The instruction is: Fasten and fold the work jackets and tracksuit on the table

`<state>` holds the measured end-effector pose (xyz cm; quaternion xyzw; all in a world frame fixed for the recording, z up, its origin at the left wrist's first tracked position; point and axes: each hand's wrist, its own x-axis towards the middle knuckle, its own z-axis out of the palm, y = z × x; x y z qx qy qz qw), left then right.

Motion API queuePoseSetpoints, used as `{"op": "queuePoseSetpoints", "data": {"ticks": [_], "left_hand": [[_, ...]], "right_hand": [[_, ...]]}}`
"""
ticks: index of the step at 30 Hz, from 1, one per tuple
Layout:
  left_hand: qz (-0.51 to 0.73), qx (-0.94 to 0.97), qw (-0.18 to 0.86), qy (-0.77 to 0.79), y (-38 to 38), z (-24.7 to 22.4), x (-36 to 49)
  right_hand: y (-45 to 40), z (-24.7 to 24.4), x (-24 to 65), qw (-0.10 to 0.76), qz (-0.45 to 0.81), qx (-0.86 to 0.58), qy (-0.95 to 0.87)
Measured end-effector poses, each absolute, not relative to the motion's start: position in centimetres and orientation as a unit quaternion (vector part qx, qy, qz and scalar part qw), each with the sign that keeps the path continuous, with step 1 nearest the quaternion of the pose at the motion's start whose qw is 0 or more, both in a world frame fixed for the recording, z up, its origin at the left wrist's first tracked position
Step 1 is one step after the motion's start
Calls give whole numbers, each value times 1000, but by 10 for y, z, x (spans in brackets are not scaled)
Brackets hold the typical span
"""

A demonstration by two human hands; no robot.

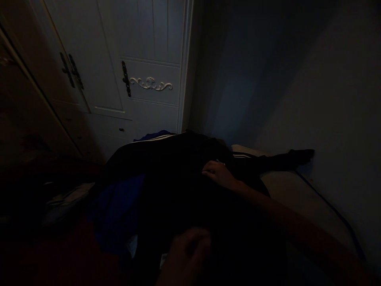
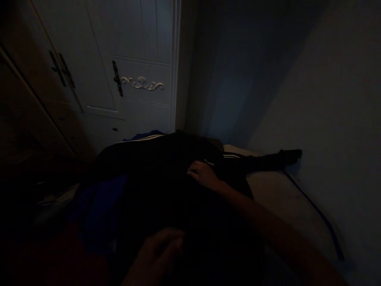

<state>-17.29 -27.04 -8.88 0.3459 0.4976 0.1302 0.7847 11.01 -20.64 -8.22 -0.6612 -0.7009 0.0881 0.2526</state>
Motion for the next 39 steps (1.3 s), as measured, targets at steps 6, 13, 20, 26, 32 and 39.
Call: {"op": "queuePoseSetpoints", "data": {"ticks": [6, 13, 20, 26, 32, 39], "left_hand": [[368, 791, 316, 373, -196, -102, -71], [268, 884, 151, 352, -146, -121, -51], [183, 903, 106, 375, -131, -130, -51], [174, 902, 87, 386, -137, -130, -49], [177, 902, 85, 385, -136, -131, -49], [182, 899, 90, 388, -136, -132, -50]], "right_hand": [[-203, -91, 110, 305, 209, -745, -556], [-179, -89, 112, 265, 211, -797, -500], [-143, -83, 113, 50, 169, -831, -527], [-131, -87, 112, 47, 172, -831, -527], [-126, -93, 119, 152, 246, -832, -474], [-170, -96, 143, 322, 418, -755, -390]]}}
